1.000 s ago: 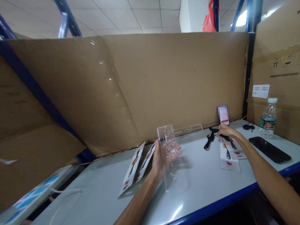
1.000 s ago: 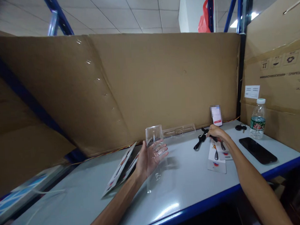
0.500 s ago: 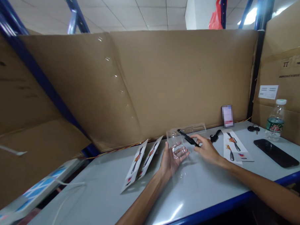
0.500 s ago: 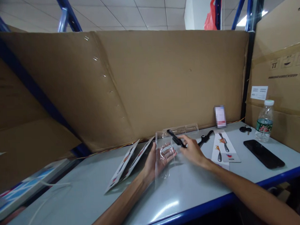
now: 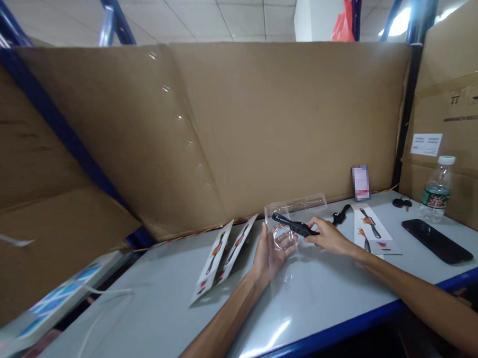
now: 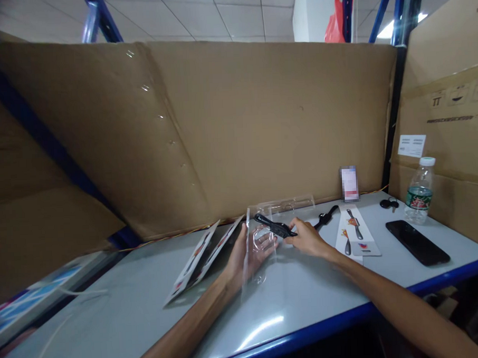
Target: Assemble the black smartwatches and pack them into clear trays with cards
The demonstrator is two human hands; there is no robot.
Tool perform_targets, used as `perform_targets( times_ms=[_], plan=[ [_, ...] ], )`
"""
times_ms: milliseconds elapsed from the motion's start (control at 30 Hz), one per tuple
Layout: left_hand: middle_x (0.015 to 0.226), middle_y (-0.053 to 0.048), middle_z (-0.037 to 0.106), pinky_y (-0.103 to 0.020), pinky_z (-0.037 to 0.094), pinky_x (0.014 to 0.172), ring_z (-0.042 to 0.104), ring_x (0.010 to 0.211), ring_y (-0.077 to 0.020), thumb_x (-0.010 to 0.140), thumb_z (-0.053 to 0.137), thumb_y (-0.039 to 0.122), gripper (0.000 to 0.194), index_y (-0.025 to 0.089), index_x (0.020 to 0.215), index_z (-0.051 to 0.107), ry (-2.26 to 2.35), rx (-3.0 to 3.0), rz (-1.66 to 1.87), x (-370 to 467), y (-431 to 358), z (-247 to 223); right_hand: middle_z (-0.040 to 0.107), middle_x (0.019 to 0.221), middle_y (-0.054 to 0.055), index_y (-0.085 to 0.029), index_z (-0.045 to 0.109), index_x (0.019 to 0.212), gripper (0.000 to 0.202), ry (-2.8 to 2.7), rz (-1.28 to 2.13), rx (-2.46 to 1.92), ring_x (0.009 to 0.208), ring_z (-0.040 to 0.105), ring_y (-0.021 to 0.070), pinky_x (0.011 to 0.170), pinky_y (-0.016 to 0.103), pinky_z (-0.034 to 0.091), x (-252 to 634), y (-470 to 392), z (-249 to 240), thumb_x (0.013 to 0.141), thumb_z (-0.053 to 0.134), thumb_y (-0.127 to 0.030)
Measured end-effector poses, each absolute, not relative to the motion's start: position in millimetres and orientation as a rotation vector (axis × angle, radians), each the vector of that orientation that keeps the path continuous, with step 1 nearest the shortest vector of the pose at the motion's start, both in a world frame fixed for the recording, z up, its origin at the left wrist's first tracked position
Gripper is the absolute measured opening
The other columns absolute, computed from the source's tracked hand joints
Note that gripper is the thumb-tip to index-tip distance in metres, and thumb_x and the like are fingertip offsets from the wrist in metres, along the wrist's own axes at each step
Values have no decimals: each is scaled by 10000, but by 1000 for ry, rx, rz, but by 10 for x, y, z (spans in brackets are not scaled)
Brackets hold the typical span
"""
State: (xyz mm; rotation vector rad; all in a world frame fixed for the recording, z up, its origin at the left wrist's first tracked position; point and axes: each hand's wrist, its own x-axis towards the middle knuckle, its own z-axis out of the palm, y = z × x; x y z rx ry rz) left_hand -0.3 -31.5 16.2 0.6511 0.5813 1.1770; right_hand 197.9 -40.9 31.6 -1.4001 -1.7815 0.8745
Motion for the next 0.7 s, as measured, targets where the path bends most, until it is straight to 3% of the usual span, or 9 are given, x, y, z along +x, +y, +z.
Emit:
perform_targets(
  times_ms=[67, 200, 400, 500, 567, 700],
  plan=[
    [847, -115, 686, -405, 602, 744, 712, 784, -250, 964, 459, 568, 441, 157, 1016, 612, 568, 656, 1189, 3, -316, 166, 526, 563, -75, -198, 533, 904, 215, -1723, 989, -1385, 492, 459, 103, 504, 214, 291, 1975, -396, 303, 770, 700, -189],
    [885, -120, 693, -434, 598, 780, 710, 796, -250, 975, 448, 545, 425, 161, 1046, 615, 589, 631, 1197, 61, -316, 134, 565, 622, -68, -199, 510, 1034, 321, -1574, 1063, -1233, 526, 494, 104, 490, 197, 318, 1876, -445, 282, 771, 689, -161],
    [727, -40, 669, -445, 595, 728, 648, 581, -194, 991, 404, 530, 401, 202, 1086, 613, 457, 670, 1028, 181, -390, 28, 664, 721, -20, -187, 501, 1176, 266, -1579, 1246, -1176, 459, 526, 116, 460, 221, 391, 1716, -589, 315, 910, 505, -200],
    [800, -62, 701, -420, 593, 738, 684, 637, -200, 1009, 371, 507, 419, 185, 1116, 616, 471, 627, 952, 208, -420, -4, 746, 909, 61, -172, 605, 1165, 271, -1888, 774, -1258, 719, 681, 171, 660, 260, 481, 1687, -672, 343, 909, 519, -150],
    [851, -78, 717, -393, 590, 747, 710, 702, -209, 1012, 382, 492, 418, 171, 1117, 628, 513, 569, 944, 227, -429, -18, 759, 1025, 89, -184, 690, 1100, 234, -2081, 416, -1299, 913, 704, 210, 790, 281, 470, 1669, -726, 354, 926, 535, -164],
    [861, -100, 728, -375, 588, 710, 724, 738, -246, 966, 491, 521, 436, 147, 1129, 646, 573, 492, 944, 239, -441, -1, 779, 974, 64, -223, 749, 1073, 267, -2224, 167, -1360, 883, 719, 211, 787, 273, 448, 1676, -745, 386, 969, 504, -205]
  ],
)
